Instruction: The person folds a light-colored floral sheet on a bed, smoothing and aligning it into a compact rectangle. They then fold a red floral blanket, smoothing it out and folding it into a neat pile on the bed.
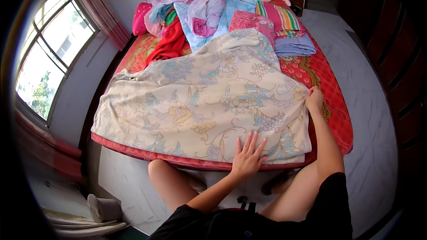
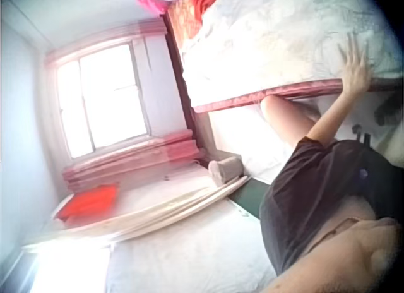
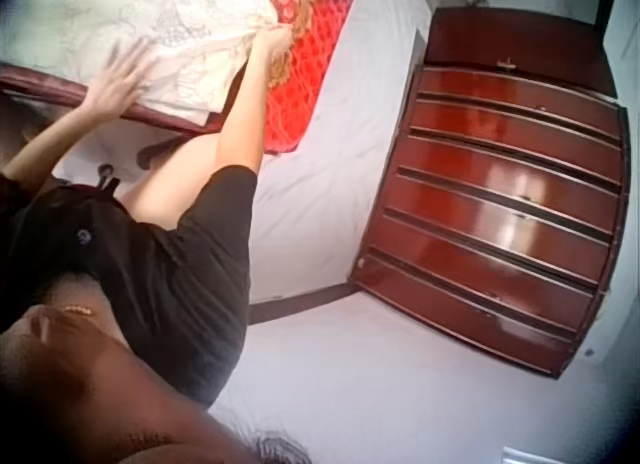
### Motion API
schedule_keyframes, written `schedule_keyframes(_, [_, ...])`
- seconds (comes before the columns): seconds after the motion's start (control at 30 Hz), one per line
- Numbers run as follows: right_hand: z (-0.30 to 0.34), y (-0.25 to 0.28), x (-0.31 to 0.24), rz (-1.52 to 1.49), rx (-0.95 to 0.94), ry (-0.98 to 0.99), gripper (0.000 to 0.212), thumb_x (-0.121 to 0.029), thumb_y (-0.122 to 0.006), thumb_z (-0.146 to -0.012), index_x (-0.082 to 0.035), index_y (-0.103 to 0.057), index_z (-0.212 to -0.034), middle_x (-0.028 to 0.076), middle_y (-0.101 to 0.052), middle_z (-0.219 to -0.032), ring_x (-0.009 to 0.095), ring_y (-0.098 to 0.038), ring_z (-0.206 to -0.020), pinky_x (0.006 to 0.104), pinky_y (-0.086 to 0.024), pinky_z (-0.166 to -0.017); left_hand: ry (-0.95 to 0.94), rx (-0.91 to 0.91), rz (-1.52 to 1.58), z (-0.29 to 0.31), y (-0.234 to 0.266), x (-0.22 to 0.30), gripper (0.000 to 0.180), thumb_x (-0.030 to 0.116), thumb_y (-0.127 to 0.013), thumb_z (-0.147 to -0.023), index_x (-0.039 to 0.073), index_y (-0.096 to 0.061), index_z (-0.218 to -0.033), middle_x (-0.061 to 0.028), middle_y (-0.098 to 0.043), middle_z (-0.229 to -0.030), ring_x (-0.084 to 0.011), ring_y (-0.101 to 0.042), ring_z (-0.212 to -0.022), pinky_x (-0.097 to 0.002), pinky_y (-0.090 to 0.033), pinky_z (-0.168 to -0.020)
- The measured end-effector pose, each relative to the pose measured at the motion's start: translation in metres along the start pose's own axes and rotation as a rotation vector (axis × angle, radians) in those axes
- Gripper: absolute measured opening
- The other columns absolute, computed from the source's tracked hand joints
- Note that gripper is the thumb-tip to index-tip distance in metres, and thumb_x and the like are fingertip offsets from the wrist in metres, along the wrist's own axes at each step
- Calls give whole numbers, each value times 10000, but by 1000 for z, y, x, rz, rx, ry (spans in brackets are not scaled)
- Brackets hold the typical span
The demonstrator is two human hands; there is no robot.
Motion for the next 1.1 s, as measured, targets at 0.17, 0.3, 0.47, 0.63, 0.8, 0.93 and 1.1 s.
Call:
schedule_keyframes(0.17, [22,-21,-42,122,204,-36,199,-67,-638,-826,-55,-588,-1019,171,-605,-1114,390,-597,-1014,469,-524,-808,-67,-37,16,-1,21,-30,642,370,-575,-926,147,-362,-1489,-181,-316,-1541,-363,-257,-1445,-613,-202,-1127])
schedule_keyframes(0.3, [71,12,-105,-62,385,579,169,-56,-648,-827,-49,-590,-986,135,-570,-1017,329,-590,-977,401,-509,-814,-79,-45,133,0,24,-44,619,367,-572,-928,161,-380,-1480,-184,-341,-1525,-354,-273,-1441,-624,-197,-1126])
schedule_keyframes(0.47, [143,-53,-238,-406,-253,657,120,-92,-657,-853,-57,-634,-965,91,-574,-1053,281,-629,-833,385,-513,-755,66,-34,-56,13,61,-143,607,381,-573,-922,157,-408,-1462,-182,-355,-1518,-363,-288,-1432,-641,-190,-1120])
schedule_keyframes(0.63, [141,-137,-372,-332,-102,743,210,-176,-676,-860,-77,-656,-1045,83,-578,-1071,292,-646,-880,407,-518,-773,263,111,-82,18,74,-219,593,395,-541,-937,118,-424,-1448,-194,-351,-1519,-370,-278,-1435,-652,-175,-1116])
schedule_keyframes(0.8, [124,-217,-430,-85,-23,686,224,-214,-696,-844,-82,-681,-1025,93,-595,-1085,320,-646,-886,420,-520,-765,285,109,-34,17,74,-227,624,409,-539,-941,110,-386,-1467,-203,-332,-1526,-354,-239,-1454,-664,-153,-1113])
schedule_keyframes(0.93, [112,-228,-449,-131,-25,713,113,-196,-671,-858,-114,-710,-924,66,-611,-1019,299,-644,-887,420,-523,-747,282,141,5,21,85,-235,642,423,-554,-931,118,-382,-1468,-206,-334,-1523,-356,-231,-1457,-674,-152,-1106])
schedule_keyframes(1.1, [90,-201,-451,-376,221,746,122,-189,-640,-891,-92,-708,-923,67,-635,-959,295,-640,-844,389,-511,-719,318,168,44,25,94,-241,652,423,-579,-915,118,-393,-1460,-200,-334,-1523,-360,-239,-1451,-679,-156,-1101])
Point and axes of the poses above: each hand's wrist, its own z-axis away from the middle knuckle, its own y-axis out of the back of the hand, x = y × z, the point moved 5 cm from there along -z, towards the middle knuckle
